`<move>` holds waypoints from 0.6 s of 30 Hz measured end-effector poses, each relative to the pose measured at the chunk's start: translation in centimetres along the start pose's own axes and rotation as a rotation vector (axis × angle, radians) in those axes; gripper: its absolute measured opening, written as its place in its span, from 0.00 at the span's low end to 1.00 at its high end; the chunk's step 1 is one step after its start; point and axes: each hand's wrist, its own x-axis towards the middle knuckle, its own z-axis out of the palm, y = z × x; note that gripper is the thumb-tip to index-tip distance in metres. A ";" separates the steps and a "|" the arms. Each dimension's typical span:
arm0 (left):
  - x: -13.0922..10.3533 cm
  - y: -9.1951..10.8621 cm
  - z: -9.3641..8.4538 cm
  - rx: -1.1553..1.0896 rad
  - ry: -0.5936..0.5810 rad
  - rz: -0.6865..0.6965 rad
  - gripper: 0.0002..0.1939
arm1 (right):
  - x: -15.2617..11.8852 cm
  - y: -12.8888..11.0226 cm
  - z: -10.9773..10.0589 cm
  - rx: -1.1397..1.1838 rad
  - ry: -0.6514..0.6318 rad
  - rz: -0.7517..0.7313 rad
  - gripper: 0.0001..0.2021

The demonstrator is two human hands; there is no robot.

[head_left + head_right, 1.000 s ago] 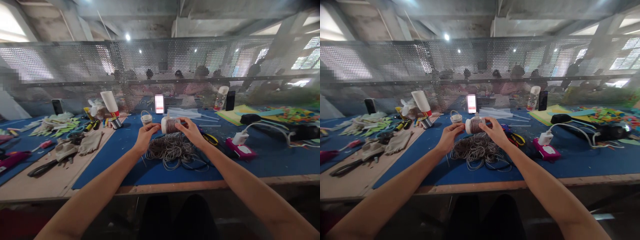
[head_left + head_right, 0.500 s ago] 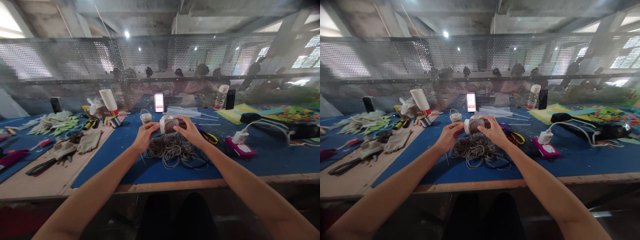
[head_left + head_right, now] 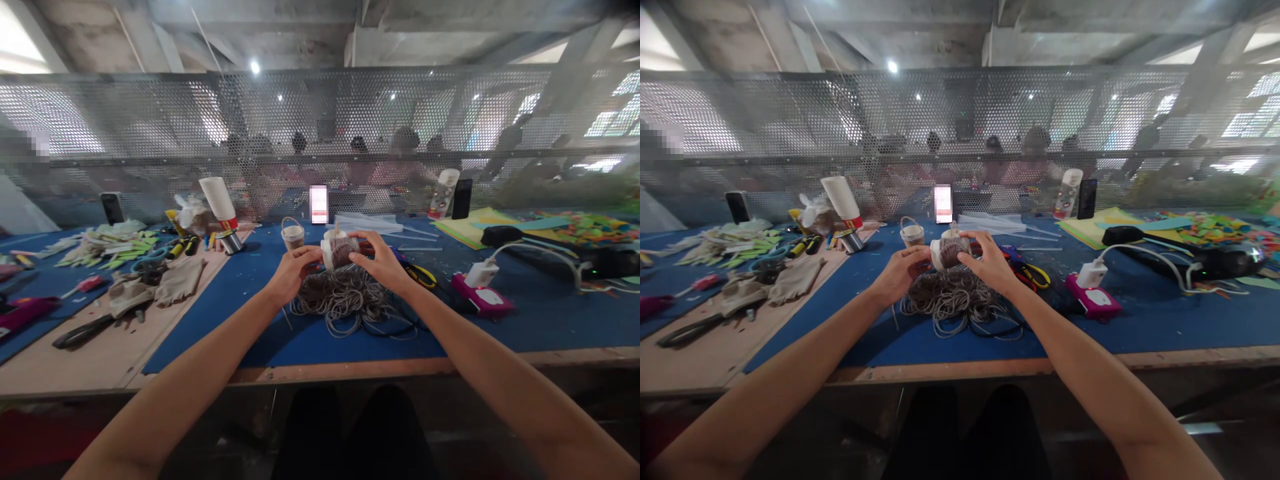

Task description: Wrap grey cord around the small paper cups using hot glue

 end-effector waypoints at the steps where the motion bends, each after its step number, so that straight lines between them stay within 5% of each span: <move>1: 0.0 0.0 0.0 0.000 -0.002 0.001 0.11 | 0.0 0.0 0.0 -0.003 -0.001 0.000 0.19; 18: -0.1 0.1 0.2 0.036 0.001 0.022 0.10 | 0.0 -0.4 0.1 -0.135 0.065 -0.192 0.15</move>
